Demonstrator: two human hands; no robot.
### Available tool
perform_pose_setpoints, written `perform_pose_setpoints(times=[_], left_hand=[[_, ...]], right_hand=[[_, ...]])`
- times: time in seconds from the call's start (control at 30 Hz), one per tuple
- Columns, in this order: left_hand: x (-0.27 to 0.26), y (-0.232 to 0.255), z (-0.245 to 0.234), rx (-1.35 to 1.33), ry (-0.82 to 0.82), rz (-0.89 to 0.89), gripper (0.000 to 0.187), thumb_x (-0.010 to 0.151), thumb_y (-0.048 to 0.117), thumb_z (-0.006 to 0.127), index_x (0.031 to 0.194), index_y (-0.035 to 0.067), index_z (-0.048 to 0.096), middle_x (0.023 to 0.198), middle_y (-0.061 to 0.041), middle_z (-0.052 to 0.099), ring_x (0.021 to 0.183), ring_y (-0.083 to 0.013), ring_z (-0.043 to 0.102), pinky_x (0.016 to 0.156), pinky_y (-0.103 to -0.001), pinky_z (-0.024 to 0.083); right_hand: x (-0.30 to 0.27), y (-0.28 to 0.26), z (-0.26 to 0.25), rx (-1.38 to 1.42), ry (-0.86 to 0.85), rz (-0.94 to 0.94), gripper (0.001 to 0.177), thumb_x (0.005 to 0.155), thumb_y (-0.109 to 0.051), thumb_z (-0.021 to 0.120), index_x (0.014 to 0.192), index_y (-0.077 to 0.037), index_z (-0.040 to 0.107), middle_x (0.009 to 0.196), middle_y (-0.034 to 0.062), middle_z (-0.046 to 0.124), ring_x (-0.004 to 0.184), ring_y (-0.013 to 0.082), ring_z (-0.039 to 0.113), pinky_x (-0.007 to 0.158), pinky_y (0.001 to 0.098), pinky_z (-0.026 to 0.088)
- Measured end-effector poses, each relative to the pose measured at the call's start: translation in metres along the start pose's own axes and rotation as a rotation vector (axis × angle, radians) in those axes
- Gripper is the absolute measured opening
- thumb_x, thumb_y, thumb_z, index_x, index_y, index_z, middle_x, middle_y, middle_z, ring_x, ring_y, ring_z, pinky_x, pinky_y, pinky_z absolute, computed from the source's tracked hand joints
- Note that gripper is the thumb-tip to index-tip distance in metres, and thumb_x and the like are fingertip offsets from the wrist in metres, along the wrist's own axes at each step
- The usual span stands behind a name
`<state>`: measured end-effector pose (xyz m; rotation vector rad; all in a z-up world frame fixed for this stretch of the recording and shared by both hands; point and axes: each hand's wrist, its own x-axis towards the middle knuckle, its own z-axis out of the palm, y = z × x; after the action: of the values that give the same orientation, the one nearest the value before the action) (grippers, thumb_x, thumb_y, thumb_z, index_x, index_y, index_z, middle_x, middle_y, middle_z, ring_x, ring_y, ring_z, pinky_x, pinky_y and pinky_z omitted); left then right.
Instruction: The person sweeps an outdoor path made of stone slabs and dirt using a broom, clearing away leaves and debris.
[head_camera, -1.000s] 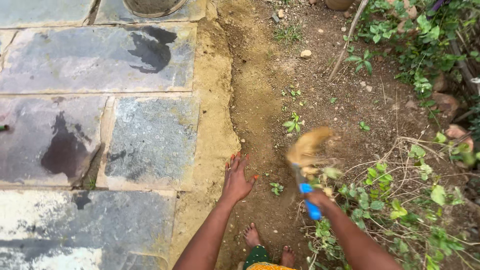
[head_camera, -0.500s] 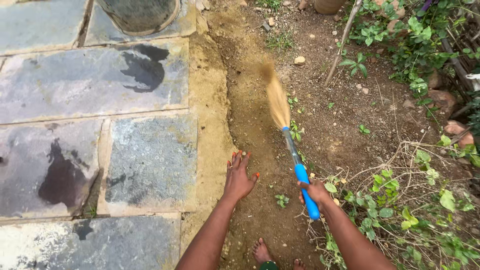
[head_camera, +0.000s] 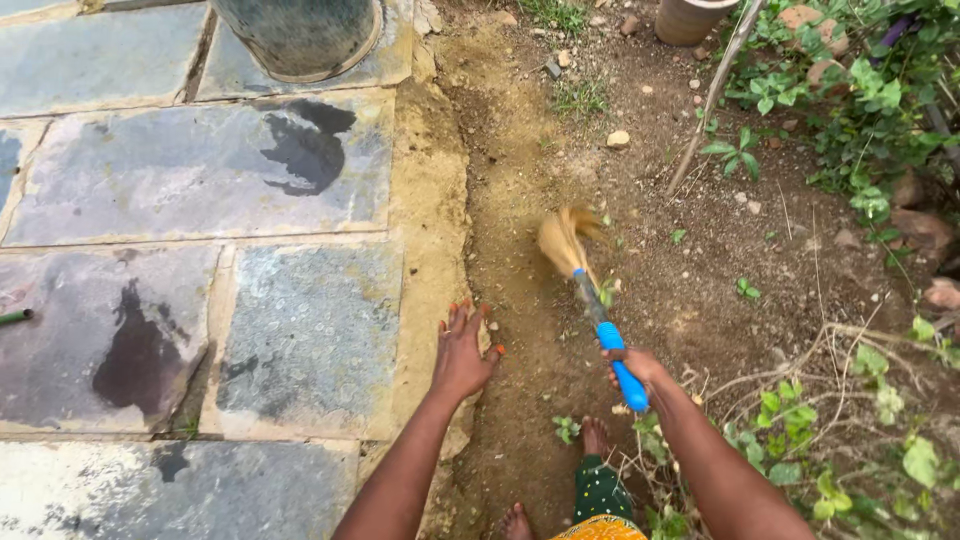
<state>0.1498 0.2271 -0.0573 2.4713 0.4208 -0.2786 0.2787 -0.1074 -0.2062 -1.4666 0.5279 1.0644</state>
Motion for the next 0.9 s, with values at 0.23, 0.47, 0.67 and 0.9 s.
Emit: perform_pose_setpoints(times=[0.23, 0.47, 0.67, 0.9], left_hand=[[0.070, 0.042, 0.000, -0.031, 0.080, -0.007, 0.087, 0.083, 0.031, 0.080, 0.156, 0.014, 0.035, 0.166, -0.021, 0.021, 0.157, -0.0356, 0.014, 0.127, -0.053, 0.010], [0.122, 0.123, 0.025, -0.054, -0.026, -0.021, 0.086, 0.085, 0.032, 0.077, 0.156, 0.015, 0.032, 0.169, -0.013, 0.020, 0.158, -0.0306, 0.013, 0.128, -0.052, 0.007], [0.149, 0.132, 0.034, 0.022, -0.099, -0.103, 0.089, 0.087, 0.033, 0.077, 0.158, 0.012, 0.028, 0.169, -0.013, 0.015, 0.158, -0.0316, 0.010, 0.127, -0.054, 0.005], [0.169, 0.155, 0.027, 0.047, -0.069, -0.069, 0.089, 0.087, 0.034, 0.076, 0.159, 0.012, 0.030, 0.168, -0.014, 0.019, 0.159, -0.0303, 0.011, 0.129, -0.051, 0.007]], right_hand=[[-0.024, -0.042, -0.110, -0.488, 0.446, -0.133, 0.025, 0.086, -0.012, 0.073, 0.104, 0.004, 0.068, 0.071, 0.0163, 0.069, 0.053, 0.0253, 0.066, 0.048, 0.0432, 0.053], [0.004, -0.060, -0.215, -0.534, 0.449, 0.000, 0.021, 0.081, -0.012, 0.076, 0.086, 0.009, 0.074, 0.076, 0.0211, 0.073, 0.059, 0.0267, 0.067, 0.050, 0.0433, 0.052], [0.063, -0.057, -0.140, -0.865, 0.291, -0.030, 0.028, 0.073, -0.016, 0.083, 0.091, 0.001, 0.070, 0.078, 0.0157, 0.072, 0.063, 0.0249, 0.068, 0.055, 0.0414, 0.056], [0.060, -0.100, -0.153, -0.442, 0.161, -0.045, 0.033, 0.082, -0.011, 0.075, 0.111, -0.002, 0.062, 0.068, 0.0139, 0.064, 0.050, 0.0239, 0.061, 0.047, 0.0432, 0.053]])
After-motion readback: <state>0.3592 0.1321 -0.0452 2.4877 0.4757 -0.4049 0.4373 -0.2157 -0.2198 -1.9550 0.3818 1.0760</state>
